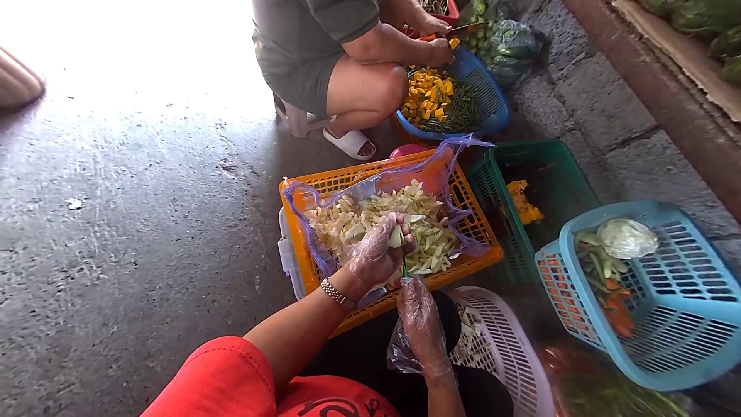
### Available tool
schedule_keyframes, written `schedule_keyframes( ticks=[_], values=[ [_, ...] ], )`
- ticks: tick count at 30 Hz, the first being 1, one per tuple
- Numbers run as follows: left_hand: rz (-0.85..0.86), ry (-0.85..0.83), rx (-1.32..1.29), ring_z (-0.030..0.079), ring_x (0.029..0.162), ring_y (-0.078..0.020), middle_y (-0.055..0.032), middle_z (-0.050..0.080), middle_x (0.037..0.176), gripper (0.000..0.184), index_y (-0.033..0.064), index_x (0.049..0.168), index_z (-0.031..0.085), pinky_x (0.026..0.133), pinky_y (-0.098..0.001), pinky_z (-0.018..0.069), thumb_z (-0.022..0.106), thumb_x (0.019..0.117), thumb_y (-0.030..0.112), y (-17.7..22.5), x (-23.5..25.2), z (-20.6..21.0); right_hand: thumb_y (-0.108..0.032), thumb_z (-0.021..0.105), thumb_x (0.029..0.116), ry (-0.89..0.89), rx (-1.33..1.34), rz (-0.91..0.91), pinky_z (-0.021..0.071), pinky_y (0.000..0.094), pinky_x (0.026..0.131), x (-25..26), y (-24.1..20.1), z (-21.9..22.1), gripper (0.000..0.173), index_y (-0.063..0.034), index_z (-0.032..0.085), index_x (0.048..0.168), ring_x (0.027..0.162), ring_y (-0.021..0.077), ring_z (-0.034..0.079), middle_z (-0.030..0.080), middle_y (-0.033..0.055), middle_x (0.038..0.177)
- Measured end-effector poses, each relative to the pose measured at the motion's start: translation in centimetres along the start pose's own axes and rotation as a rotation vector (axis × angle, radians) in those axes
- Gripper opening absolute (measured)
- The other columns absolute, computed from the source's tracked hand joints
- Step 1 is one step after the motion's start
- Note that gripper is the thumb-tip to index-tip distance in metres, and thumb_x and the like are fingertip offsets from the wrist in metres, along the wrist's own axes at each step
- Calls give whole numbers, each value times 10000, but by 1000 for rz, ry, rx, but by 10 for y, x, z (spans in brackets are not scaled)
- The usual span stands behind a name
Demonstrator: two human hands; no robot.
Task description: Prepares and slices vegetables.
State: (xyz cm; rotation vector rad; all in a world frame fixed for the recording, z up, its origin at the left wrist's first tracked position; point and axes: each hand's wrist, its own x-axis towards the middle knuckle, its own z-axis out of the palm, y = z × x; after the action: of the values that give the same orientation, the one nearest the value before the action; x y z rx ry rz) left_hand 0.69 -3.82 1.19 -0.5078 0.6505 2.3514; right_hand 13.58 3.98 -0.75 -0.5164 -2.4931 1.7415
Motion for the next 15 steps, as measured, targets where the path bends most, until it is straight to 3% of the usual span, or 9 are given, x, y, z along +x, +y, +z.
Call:
schedule_keyframes(
  ticks=[11,15],
  values=[
    [-80,-69,86,589,556,-92,9,548,636,301,100,910,506,590,-224,549,296,1113,172,-8,-6,0,-165,365,1090,73,-60,27,462,197,702,6,-5,4,360,94,606,1156,706,27,509,557,39,818],
    [-15,-120,101,616,602,-107,-8,575,679,463,89,928,515,624,-233,563,176,1129,330,-12,-7,-4,-193,338,1101,43,-34,48,455,181,697,10,-5,4,369,64,602,1129,707,7,501,526,10,812]
  ],
)
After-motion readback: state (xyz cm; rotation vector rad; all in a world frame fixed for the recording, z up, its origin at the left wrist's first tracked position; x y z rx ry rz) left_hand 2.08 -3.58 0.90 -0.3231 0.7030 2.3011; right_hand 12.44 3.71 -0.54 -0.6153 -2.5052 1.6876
